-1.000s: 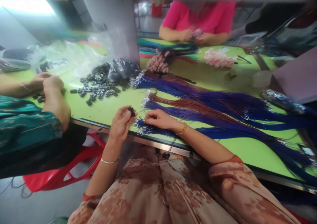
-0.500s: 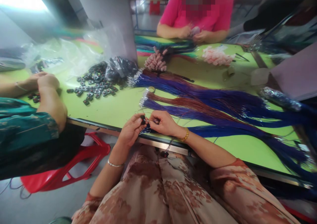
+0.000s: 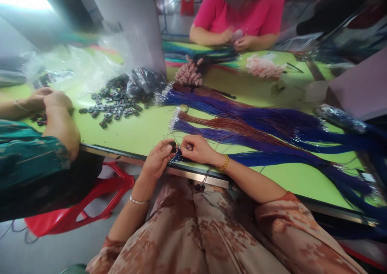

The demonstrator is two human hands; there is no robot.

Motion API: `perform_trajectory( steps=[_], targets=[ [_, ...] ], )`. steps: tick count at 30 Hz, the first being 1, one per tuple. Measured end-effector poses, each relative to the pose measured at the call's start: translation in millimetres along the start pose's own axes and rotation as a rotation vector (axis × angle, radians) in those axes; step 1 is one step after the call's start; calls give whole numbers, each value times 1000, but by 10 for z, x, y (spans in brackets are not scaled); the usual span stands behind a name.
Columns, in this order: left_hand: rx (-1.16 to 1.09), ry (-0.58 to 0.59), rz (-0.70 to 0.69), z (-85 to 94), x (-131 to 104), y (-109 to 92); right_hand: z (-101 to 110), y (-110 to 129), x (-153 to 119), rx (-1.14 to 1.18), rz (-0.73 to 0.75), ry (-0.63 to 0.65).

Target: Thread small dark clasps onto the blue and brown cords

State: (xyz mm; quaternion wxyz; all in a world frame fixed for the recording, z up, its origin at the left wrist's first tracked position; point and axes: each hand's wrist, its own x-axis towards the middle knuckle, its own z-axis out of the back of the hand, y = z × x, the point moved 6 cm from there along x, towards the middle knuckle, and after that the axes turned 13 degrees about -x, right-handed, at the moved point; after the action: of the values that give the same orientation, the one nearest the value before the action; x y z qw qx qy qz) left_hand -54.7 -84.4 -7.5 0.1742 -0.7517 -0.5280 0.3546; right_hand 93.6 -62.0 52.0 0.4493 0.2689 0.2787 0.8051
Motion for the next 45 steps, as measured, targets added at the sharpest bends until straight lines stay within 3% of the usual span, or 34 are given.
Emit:
perform_trajectory(
  steps=[9, 16, 21, 26, 29, 31, 35, 41, 45],
  targets=[
    [-13, -15, 16, 1, 15, 17, -38, 15, 2, -62, 19, -30],
    [148, -73, -127, -26, -24, 43, -91, 19, -30, -84, 45, 2],
    [184, -126, -154, 0, -79, 52, -162, 25, -88, -107, 112, 64],
    [233, -140, -218, -27, -152, 60, -322, 48, -164, -339, 77, 124],
    [246, -145, -197, -12, -159, 93, -284, 52, -134, -430, 77, 226],
    [260, -138, -169, 8, -145, 110, -154, 13, -43, -415, 66, 259],
    [317, -107, -177, 28, -104, 114, 74, -193, 217, -535, -46, 193],
    [430, -24, -195, -84, -111, 148, -170, -362, 317, -753, -92, 292],
    [748, 79, -322, -290, -102, 44, 0, -360, 339, -688, -94, 190]
  ],
)
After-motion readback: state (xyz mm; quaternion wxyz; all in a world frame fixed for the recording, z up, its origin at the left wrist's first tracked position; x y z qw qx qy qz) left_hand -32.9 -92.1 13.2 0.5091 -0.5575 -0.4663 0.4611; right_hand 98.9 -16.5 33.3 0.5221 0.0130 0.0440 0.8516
